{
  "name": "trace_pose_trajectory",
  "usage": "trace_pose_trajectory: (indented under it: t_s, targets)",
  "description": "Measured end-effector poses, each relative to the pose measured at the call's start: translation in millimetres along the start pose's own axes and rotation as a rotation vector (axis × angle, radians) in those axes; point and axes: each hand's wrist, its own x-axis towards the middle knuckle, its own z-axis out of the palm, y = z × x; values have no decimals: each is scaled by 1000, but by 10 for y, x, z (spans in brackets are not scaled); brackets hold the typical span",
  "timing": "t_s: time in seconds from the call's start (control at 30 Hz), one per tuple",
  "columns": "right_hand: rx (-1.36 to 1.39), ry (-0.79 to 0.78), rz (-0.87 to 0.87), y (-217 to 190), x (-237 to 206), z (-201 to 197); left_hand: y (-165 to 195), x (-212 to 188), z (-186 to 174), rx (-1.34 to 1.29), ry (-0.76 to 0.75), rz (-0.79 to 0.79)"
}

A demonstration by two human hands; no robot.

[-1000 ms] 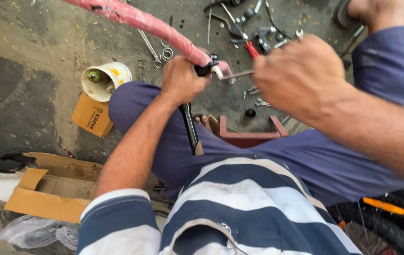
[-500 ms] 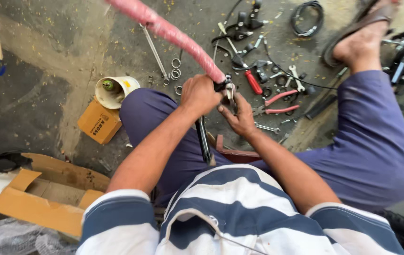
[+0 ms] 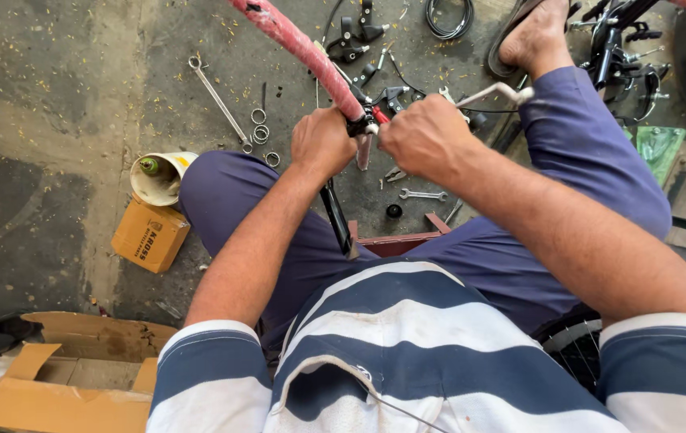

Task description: The person sits on the floor of a bicycle workshop assembling a handlebar assembly. They position a black stem onto a pink-wrapped handlebar, tighten its bolts with a wrench, apply liquid from a bottle to a fitting, and press and adjust a black component onto the stem while handling small hardware from the floor.

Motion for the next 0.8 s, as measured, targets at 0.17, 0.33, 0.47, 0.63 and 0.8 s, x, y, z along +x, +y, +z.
trace_pose_trajectory:
  t_s: [0.17,0.33,0.47,0.63,0.8]
  targets:
    - [98,-59,101,-121,8,-47,-15,-20,34,-1,-11,12]
    - [89,-65,68,-83,-77,-418,-21,-26,60,-59,-8,31]
    - [262,-353,144,115,-192,-554,-93,-55,32,-36,-16,85]
    - [264,-460,178,172,-352,-125,-309,-143,9,-133,-68,123]
    - [620,151,180,-1,-99,672,-339,-81,30,-119,-100,5]
